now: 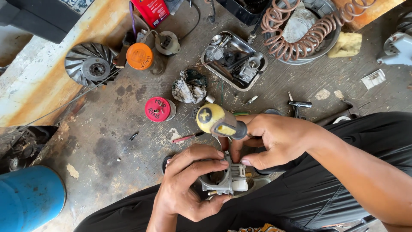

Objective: Disassembling and reassembling a motorcycle carburetor using a screwdriver for maintenance or repair.

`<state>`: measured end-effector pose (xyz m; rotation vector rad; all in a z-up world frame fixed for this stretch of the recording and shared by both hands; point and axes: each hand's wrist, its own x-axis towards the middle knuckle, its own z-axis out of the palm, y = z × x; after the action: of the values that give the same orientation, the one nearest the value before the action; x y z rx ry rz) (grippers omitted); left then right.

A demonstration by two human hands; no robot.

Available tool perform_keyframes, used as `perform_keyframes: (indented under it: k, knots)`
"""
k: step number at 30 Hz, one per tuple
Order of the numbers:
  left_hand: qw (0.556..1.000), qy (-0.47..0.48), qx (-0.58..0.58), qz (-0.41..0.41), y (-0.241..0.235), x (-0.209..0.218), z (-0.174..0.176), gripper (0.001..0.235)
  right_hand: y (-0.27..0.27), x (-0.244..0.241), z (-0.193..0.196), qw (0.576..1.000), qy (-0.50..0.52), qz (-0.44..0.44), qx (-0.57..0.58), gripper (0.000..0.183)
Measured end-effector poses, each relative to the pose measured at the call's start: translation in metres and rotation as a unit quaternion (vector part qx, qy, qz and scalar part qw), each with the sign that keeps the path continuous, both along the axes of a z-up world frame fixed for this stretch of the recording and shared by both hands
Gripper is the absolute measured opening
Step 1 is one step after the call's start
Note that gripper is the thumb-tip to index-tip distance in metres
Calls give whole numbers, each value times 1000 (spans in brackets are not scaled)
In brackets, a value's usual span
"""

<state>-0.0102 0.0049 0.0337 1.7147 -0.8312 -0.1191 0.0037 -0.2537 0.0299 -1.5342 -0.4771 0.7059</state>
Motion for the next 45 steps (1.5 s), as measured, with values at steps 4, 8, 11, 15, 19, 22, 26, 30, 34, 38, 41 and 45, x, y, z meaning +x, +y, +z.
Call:
perform_keyframes:
  k: [4,8,11,15,19,22,26,30,34,38,41,45]
  knots:
    - [1000,-6,6,-7,1,0,0,47,2,1,2,1000,11,1,17,11]
    - [1000,1,14,-14,1,0,0,48,3,-1,-2,1000,17,-3,26,10]
    - [1000,3,13,-21,1,0,-1,48,4,-3,-4,999,37,-14,9,16]
    - [999,6,14,-28,2,-1,-3,48,5,-4,-5,999,24,-16,-37,20]
    - [999,17,6,-32,3,-2,-7,48,5,-2,-5,999,27,-11,-44,14]
    - [998,63,-15,-27,3,-3,-12,49,5,-1,-5,1000,4,3,-8,10]
    - [989,125,-78,-13,0,-2,-28,53,8,-6,-7,998,29,-35,36,13]
    - [965,214,-151,-25,-3,-3,-43,58,12,-2,-2,998,16,-68,-7,7]
    - [942,263,-207,-22,-5,-10,-68,62,14,1,3,999,-9,-49,-8,4]
    - [884,334,-326,-30,-8,-18,-86,69,25,2,5,999,-2,-45,-13,2]
    - [850,369,-374,-19,-1,-24,-103,68,37,4,5,998,-26,-49,-22,2]
    - [792,411,-452,-5,13,-32,-117,68,57,8,7,998,-24,-57,-32,1]
